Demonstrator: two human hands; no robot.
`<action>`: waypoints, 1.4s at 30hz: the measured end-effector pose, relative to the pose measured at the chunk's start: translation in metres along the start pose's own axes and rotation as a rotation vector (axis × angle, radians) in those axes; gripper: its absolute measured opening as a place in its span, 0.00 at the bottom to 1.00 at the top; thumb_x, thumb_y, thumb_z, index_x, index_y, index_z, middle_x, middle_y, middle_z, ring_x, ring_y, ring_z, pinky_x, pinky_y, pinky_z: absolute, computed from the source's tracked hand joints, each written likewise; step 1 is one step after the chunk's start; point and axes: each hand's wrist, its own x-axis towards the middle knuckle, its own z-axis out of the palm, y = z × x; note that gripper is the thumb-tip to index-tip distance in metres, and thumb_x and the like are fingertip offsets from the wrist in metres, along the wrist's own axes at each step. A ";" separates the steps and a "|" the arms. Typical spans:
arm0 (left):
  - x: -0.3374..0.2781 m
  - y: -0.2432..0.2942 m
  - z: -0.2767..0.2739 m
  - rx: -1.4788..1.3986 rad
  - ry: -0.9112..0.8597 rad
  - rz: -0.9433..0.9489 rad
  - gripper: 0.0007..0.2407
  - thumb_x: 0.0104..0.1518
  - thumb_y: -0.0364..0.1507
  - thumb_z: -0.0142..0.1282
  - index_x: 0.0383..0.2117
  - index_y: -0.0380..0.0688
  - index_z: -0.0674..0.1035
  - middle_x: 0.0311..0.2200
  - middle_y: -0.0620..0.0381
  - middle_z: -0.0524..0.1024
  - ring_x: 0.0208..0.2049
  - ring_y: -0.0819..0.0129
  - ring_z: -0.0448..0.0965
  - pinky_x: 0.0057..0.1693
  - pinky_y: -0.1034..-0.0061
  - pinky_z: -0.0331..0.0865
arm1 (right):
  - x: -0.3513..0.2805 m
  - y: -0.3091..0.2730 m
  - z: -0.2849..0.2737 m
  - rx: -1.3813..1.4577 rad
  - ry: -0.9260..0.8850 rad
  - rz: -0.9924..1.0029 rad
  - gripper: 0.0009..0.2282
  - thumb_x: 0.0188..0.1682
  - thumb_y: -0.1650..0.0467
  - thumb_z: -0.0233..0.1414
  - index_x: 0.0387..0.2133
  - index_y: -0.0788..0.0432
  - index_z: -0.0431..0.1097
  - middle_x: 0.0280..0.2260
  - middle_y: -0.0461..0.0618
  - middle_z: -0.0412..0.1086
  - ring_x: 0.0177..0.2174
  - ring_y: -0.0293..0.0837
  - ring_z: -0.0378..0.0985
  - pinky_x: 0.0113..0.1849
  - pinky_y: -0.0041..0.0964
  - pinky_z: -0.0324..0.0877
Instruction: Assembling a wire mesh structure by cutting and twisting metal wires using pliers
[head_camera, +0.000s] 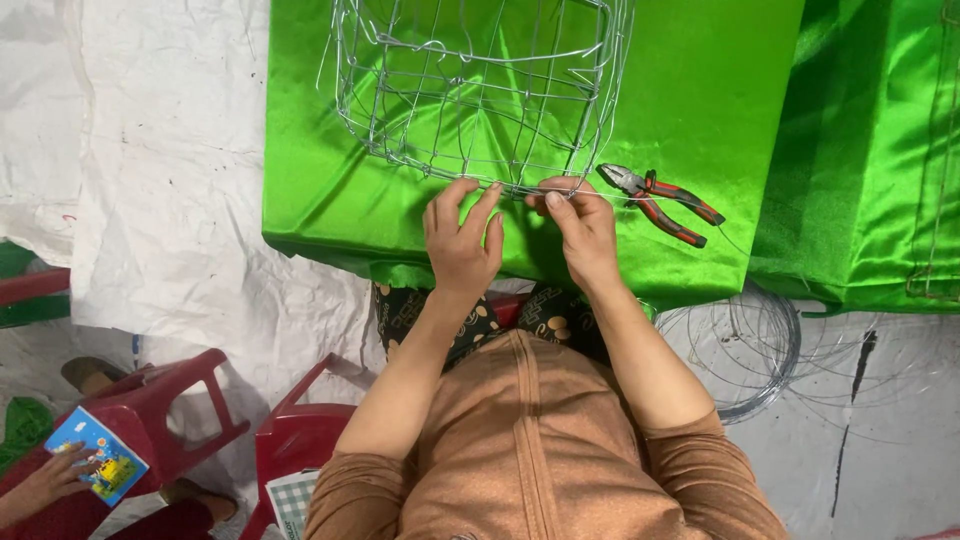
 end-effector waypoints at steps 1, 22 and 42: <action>-0.003 0.002 0.000 -0.152 0.012 -0.062 0.13 0.60 0.25 0.58 0.51 0.52 0.81 0.55 0.56 0.69 0.51 0.56 0.71 0.56 0.61 0.68 | -0.001 0.000 0.001 -0.013 0.008 -0.003 0.12 0.56 0.69 0.52 0.44 0.68 0.71 0.34 0.62 0.77 0.39 0.46 0.79 0.42 0.35 0.72; 0.022 0.003 -0.016 -0.387 0.036 -0.165 0.08 0.61 0.22 0.57 0.44 0.45 0.83 0.46 0.57 0.78 0.45 0.60 0.81 0.50 0.68 0.75 | -0.009 -0.019 0.002 -0.369 0.011 -0.110 0.09 0.58 0.73 0.53 0.47 0.68 0.72 0.39 0.64 0.76 0.43 0.53 0.78 0.46 0.49 0.72; 0.059 -0.023 -0.004 0.312 0.309 0.245 0.07 0.53 0.44 0.69 0.33 0.71 0.81 0.40 0.66 0.63 0.48 0.65 0.60 0.62 0.47 0.44 | 0.030 -0.054 -0.004 -1.279 0.318 -1.194 0.03 0.53 0.65 0.64 0.34 0.48 0.81 0.50 0.54 0.67 0.47 0.58 0.65 0.50 0.53 0.67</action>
